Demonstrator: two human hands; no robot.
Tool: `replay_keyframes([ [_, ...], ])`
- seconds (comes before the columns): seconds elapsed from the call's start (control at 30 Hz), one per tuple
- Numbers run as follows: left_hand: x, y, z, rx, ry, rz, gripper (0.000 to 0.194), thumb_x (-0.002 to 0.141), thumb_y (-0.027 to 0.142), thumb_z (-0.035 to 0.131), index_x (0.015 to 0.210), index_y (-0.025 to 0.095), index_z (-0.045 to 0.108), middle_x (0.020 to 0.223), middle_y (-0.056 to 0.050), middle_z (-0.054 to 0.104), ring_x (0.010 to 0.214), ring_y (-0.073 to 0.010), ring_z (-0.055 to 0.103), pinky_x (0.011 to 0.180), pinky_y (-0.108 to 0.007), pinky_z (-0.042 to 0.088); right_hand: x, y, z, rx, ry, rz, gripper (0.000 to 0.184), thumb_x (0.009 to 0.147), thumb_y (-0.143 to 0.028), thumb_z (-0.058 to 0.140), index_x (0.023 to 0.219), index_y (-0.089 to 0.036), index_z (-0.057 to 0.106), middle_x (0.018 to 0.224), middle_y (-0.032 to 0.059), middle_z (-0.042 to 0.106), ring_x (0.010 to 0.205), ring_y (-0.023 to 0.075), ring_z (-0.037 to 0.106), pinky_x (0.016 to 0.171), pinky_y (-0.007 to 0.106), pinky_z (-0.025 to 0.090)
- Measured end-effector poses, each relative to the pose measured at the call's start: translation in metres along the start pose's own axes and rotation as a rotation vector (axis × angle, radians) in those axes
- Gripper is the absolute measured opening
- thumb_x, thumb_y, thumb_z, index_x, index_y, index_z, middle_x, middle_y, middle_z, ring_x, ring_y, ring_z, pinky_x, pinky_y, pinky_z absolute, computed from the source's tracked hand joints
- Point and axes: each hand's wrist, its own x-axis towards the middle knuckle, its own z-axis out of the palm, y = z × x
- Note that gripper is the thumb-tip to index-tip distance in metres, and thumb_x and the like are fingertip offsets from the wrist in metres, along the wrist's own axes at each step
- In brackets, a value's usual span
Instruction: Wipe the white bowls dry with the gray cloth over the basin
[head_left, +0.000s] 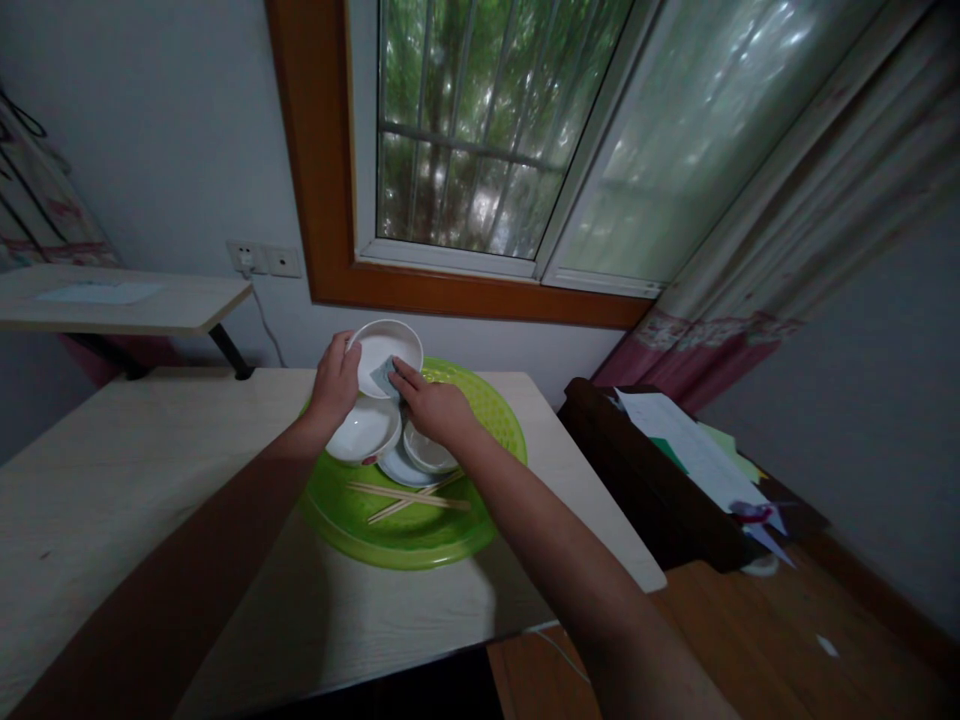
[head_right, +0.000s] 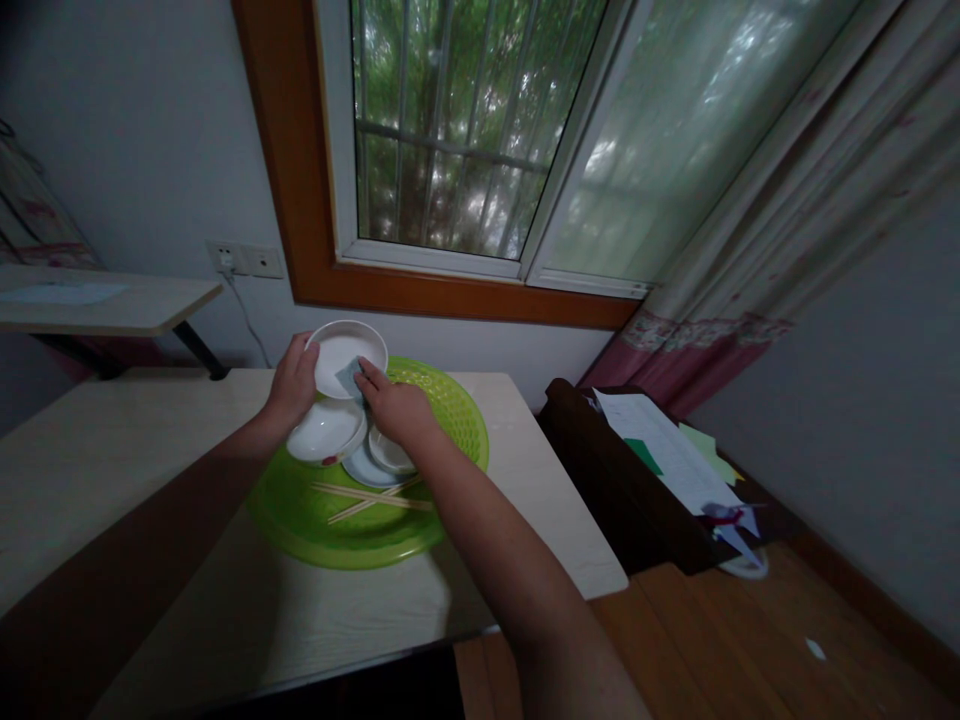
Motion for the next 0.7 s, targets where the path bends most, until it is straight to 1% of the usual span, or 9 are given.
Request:
replay_keyframes([
  [0.13,0.0,-0.002,0.0,-0.009,0.016,0.024,0.033,0.097,0.044,0.04,0.114,0.022,0.06,0.116,-0.011,0.068,0.113,-0.0275,0.063,0.105,-0.045,0.048,-0.001,-0.007,-0.001,0.041,-0.025,-0.035,0.06,0.101,-0.025,0.041,0.161,-0.029,0.034,0.172,0.0035,0.022,0.104,0.026,0.074,0.091,0.044,0.062],
  [0.27,0.0,-0.003,0.0,-0.026,0.025,0.06,0.032,0.098,0.042,0.04,0.114,0.023,0.059,0.116,-0.01,0.068,0.112,-0.027,0.063,0.104,-0.046,0.049,-0.002,-0.008,0.002,0.204,-0.003,-0.163,0.067,0.098,-0.021,0.047,0.162,-0.03,0.03,0.169,-0.0007,0.03,0.123,0.0233,0.067,0.104,0.038,0.057],
  [0.33,-0.001,-0.002,-0.001,-0.03,0.024,0.06,0.032,0.098,0.043,0.04,0.115,0.023,0.059,0.116,-0.01,0.068,0.112,-0.027,0.063,0.104,-0.047,0.049,-0.002,-0.007,0.005,0.289,0.032,-0.214,0.065,0.1,-0.024,0.046,0.163,-0.029,0.029,0.168,-0.0012,0.032,0.134,0.0212,0.06,0.109,0.036,0.053],
  [0.4,-0.002,-0.001,-0.001,-0.042,0.022,0.052,0.032,0.098,0.044,0.041,0.115,0.024,0.059,0.117,-0.01,0.068,0.112,-0.0272,0.063,0.104,-0.047,0.049,-0.001,-0.007,0.008,0.337,0.065,-0.24,0.062,0.102,-0.027,0.044,0.163,-0.028,0.029,0.168,-0.0007,0.034,0.14,0.0199,0.055,0.111,0.035,0.052],
  [0.47,-0.001,-0.001,-0.001,-0.062,0.02,0.041,0.032,0.098,0.045,0.042,0.115,0.024,0.059,0.117,-0.01,0.068,0.112,-0.0272,0.063,0.104,-0.047,0.049,0.0,-0.007,0.01,0.338,0.083,-0.232,0.059,0.105,-0.034,0.044,0.162,-0.028,0.031,0.167,-0.0007,0.037,0.139,0.0206,0.055,0.11,0.036,0.053],
  [0.57,0.0,-0.001,-0.001,-0.092,0.007,0.009,0.032,0.097,0.045,0.043,0.113,0.024,0.06,0.113,-0.01,0.068,0.109,-0.0268,0.063,0.103,-0.047,0.049,0.002,-0.006,0.011,0.267,0.088,-0.153,0.054,0.106,-0.043,0.044,0.159,-0.031,0.038,0.163,-0.0026,0.042,0.128,0.0243,0.065,0.104,0.039,0.057],
  [0.63,0.001,-0.001,0.0,-0.121,-0.009,-0.022,0.031,0.095,0.042,0.044,0.113,0.023,0.06,0.113,-0.009,0.068,0.108,-0.0265,0.062,0.102,-0.046,0.048,0.003,-0.005,0.01,0.205,0.088,-0.102,0.05,0.106,-0.039,0.044,0.155,-0.035,0.044,0.161,-0.0052,0.046,0.121,0.0249,0.069,0.101,0.04,0.058],
  [0.7,0.002,0.0,0.001,-0.17,-0.021,-0.052,0.031,0.09,0.036,0.045,0.114,0.023,0.06,0.112,-0.008,0.067,0.106,-0.0262,0.062,0.099,-0.045,0.049,0.003,-0.002,0.008,0.156,0.086,-0.073,0.047,0.106,-0.033,0.042,0.152,-0.037,0.049,0.158,-0.0076,0.049,0.119,0.0242,0.07,0.099,0.038,0.058],
])
